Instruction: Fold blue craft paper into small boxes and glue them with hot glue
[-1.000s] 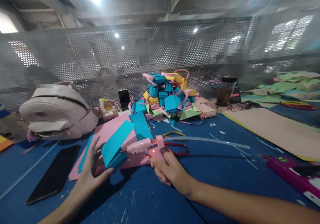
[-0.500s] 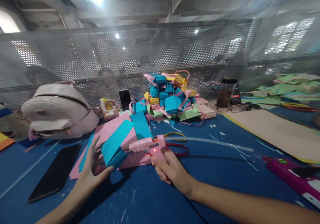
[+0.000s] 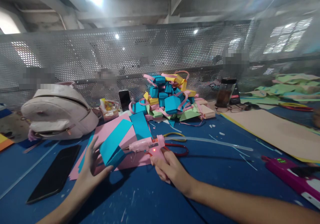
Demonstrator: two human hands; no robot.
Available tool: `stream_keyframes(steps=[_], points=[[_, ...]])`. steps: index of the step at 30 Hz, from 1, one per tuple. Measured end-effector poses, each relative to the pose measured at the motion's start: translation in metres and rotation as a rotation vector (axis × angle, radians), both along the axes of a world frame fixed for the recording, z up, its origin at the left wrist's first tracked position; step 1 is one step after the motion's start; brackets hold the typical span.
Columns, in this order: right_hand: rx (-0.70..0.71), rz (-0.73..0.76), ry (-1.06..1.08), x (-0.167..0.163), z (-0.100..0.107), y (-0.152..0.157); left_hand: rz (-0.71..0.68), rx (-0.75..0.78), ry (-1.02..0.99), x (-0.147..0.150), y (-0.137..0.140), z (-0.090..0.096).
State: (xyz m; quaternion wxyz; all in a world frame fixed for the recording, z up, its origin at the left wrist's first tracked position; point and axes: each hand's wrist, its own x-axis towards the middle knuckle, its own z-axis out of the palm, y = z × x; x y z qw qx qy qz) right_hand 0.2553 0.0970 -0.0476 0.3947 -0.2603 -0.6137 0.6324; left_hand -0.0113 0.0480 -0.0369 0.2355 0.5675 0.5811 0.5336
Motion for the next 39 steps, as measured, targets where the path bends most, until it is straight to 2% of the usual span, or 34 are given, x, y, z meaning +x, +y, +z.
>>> stream_keyframes(steps=[6, 21, 27, 34, 39], points=[[-0.018, 0.014, 0.021, 0.000, -0.003, 0.001, 0.039, 0.015, 0.020, 0.000, 0.002, -0.001], [0.014, 0.001, 0.026, -0.001, -0.001, 0.000, 0.037, 0.032, 0.036, -0.002, 0.003, -0.003], [0.007, 0.029, -0.026, 0.000, -0.003, -0.004, -0.061, -0.017, 0.116, -0.003, 0.000, 0.004], [0.053, 0.044, -0.127, -0.004, 0.011, -0.015, -0.090, -0.031, 0.187, -0.003, -0.002, 0.006], [0.067, 0.027, -0.141, -0.006, 0.010, -0.016, -0.137, -0.028, 0.197, -0.003, -0.003, 0.005]])
